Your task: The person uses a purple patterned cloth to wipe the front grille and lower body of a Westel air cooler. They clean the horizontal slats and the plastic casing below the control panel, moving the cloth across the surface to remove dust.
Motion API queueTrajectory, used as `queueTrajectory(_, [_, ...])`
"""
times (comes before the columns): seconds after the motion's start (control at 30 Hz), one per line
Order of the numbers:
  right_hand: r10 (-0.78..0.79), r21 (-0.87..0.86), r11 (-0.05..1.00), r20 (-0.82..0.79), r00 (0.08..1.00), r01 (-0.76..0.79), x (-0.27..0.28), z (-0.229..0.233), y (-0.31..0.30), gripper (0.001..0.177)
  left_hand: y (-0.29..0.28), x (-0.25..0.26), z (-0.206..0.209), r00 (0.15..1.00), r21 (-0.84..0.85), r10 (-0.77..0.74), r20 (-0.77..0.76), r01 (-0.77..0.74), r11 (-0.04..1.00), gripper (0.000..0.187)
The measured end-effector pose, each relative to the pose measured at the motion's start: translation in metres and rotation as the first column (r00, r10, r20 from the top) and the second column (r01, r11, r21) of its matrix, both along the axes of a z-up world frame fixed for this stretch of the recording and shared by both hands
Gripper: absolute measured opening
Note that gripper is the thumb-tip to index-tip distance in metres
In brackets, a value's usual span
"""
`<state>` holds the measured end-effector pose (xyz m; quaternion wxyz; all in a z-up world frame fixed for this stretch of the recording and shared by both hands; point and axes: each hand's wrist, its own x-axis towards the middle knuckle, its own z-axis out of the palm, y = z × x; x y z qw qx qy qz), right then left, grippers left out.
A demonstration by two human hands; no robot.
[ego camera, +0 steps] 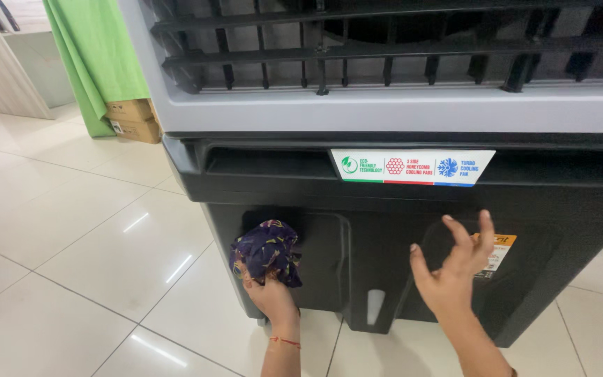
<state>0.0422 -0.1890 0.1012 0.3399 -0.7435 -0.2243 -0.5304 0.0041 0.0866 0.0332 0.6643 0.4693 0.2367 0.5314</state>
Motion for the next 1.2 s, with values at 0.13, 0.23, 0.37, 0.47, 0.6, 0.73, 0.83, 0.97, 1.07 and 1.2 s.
queueTrajectory(0.13, [-0.166, 0.012, 0.985, -0.181, 0.969, 0.171, 0.004, 0.0, -0.021, 0.078, -0.009, 0.016, 0.004, 0.959, -0.195, -0.162, 0.233, 0.209, 0.958, 0.065])
queueTrajectory(0.23, [-0.159, -0.062, 0.987, -0.145, 0.977, 0.151, -0.002, 0.003, -0.016, 0.077, -0.019, 0.047, 0.003, 0.954, -0.081, -0.206, 0.219, 0.228, 0.97, 0.067])
queueTrajectory(0.37, [0.096, 0.051, 0.995, -0.182, 0.979, -0.088, -0.015, 0.004, -0.001, 0.078, -0.066, 0.082, -0.012, 0.956, 0.143, -0.26, 0.135, 0.241, 0.96, 0.067])
queueTrajectory(0.47, [0.107, -0.009, 0.994, -0.145, 0.984, -0.109, -0.027, -0.003, 0.024, 0.071, -0.127, 0.079, -0.028, 0.923, 0.431, -0.38, -0.064, 0.369, 0.824, 0.069])
queueTrajectory(0.6, [0.274, -0.102, 0.948, -0.218, 0.937, -0.301, -0.043, -0.015, 0.053, 0.062, -0.105, 0.058, -0.028, 0.944, 0.821, -0.147, -0.296, 0.33, 0.466, 0.051])
queueTrajectory(0.73, [0.336, -0.072, 0.917, -0.394, 0.855, -0.393, -0.049, -0.028, 0.073, 0.063, -0.007, 0.048, -0.008, 0.946, 0.96, 0.178, -0.27, 0.252, 0.118, 0.032])
queueTrajectory(0.83, [0.367, -0.151, 0.881, -0.379, 0.85, -0.448, -0.048, -0.031, 0.088, 0.063, 0.035, 0.038, -0.009, 0.924, 0.967, 0.34, -0.176, 0.099, 0.233, 0.026])
queueTrajectory(0.97, [0.33, -0.345, 0.797, -0.441, 0.835, -0.497, -0.035, -0.028, 0.115, 0.062, 0.045, 0.051, -0.047, 0.917, 0.916, 0.364, -0.163, 0.003, 0.401, 0.033])
queueTrajectory(1.07, [0.313, -0.438, 0.732, -0.464, 0.829, -0.521, -0.023, -0.024, 0.129, 0.063, 0.03, 0.07, -0.099, 0.869, 0.759, 0.264, -0.419, 0.175, 0.627, 0.03])
queueTrajectory(1.2, [0.266, -0.425, 0.732, -0.541, 0.798, -0.532, -0.017, -0.023, 0.127, 0.063, -0.015, 0.101, -0.159, 0.932, 0.329, 0.022, -0.361, 0.106, 0.939, 0.034])
